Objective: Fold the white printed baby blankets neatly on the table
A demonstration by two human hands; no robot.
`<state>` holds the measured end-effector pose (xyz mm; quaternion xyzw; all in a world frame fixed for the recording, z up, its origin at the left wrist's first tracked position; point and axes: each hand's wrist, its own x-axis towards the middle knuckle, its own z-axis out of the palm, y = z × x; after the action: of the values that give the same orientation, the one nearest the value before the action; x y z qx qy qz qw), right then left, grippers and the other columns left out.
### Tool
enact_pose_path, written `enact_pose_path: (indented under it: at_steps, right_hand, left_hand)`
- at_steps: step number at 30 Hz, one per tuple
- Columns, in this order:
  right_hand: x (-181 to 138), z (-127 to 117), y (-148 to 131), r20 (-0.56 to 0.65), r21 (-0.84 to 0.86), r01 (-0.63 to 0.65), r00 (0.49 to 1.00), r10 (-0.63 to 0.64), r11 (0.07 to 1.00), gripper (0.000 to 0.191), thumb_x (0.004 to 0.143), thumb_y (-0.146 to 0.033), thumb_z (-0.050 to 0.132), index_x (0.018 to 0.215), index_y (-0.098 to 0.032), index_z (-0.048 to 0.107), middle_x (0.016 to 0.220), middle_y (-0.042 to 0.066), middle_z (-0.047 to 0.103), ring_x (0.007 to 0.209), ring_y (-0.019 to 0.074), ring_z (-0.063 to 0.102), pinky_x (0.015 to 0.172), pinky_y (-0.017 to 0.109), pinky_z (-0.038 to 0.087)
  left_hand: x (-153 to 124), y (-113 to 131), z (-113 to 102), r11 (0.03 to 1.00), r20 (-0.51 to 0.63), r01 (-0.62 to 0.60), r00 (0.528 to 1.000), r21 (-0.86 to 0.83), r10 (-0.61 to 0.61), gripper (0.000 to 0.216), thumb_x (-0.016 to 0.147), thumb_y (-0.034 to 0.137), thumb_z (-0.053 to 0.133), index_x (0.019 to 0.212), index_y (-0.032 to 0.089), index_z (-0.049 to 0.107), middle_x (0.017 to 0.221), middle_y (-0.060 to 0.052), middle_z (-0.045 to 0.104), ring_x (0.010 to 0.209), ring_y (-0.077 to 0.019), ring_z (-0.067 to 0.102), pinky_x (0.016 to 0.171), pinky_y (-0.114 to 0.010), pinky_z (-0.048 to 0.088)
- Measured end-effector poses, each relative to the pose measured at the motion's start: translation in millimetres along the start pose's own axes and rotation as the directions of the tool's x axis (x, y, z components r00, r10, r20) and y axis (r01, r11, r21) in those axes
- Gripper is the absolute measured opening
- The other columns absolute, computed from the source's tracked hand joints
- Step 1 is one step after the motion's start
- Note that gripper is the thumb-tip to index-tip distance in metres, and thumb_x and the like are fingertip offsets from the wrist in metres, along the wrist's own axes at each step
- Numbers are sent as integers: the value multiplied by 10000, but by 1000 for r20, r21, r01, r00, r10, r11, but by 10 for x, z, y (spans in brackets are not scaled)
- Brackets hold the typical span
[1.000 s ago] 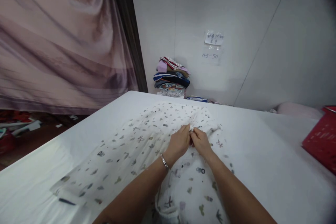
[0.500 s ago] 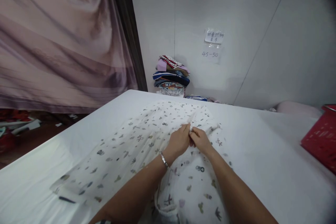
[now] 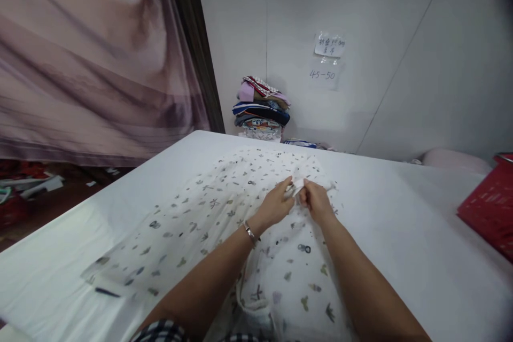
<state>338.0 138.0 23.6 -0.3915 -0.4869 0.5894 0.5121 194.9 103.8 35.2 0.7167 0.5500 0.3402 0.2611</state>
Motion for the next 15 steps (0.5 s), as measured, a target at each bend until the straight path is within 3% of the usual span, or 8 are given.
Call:
enact_pose_path:
  at_steps: [3,7,15]
  right_hand:
    - [30,-90,-103,-84,53,0,996,4,999,472,810,-446,510,426,-179,448,357,-40,393,322,61,324,343,221,177]
    - [49,-169,-162,-82,81,19,997,-12,997,481,818,-440,528,426,-174,445,358,-42,364,331,55,320,346,215,181]
    - [48,-185,-311,-76,167,34,997,-21,985,461,783,-449,599,459,-171,424,397,-57,362,320,37,312,318,188,155]
  left_hand:
    - [-22,-50,2,999,14,43,999,27,-44,458,802,284,506,1256,220,508,1194,-33,605,951,-188,583,889,-306,443]
    - [-49,-144,0,995,17,0,1000,102,-2,273,848,263,442,1047,235,626,1015,-2,666,906,-169,587,825,-263,442]
    - [-43,-342,-33,945,-13,151,988,291,-154,332,811,145,444,1096,180,611,1142,-75,618,1085,-201,516,955,-305,369]
